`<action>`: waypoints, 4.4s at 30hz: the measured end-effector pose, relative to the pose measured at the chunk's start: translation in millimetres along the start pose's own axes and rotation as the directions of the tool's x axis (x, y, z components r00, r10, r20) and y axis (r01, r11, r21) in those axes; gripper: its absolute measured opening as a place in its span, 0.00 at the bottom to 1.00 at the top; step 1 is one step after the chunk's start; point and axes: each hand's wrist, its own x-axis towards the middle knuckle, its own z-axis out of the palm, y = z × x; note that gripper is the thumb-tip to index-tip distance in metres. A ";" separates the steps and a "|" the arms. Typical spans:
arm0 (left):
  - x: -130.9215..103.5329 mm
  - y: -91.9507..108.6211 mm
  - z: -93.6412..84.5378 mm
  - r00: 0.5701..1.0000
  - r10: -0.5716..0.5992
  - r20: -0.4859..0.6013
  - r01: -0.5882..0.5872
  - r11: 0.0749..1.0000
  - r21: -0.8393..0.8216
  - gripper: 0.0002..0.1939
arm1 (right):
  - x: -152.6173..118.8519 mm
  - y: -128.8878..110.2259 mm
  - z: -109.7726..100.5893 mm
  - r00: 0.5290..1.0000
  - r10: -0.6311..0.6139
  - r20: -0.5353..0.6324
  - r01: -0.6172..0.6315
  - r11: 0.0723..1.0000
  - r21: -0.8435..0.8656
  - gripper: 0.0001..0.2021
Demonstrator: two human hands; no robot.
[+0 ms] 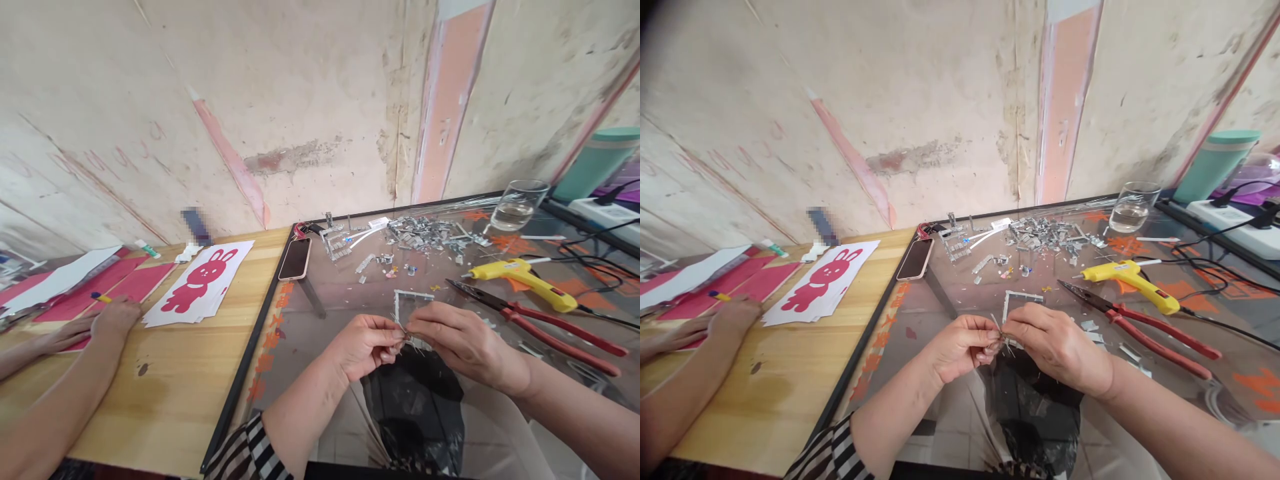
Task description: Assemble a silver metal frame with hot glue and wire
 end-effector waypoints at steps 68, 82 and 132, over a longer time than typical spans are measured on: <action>-6.2 3.6 6.3 0.995 0.091 -0.027 -0.082 0.967 0.241 0.12 | 9.3 6.8 -17.7 0.993 -0.020 0.115 0.003 0.989 0.145 0.11; -6.1 -3.3 5.7 0.979 0.187 -0.078 -0.145 0.916 0.375 0.10 | 8.9 1.7 -15.1 0.989 0.041 0.143 -0.067 0.981 0.184 0.08; -11.7 4.8 9.8 0.917 0.397 -0.023 -0.267 0.658 0.704 0.05 | 6.3 3.6 -5.1 0.992 0.112 0.059 -0.122 0.973 0.194 0.06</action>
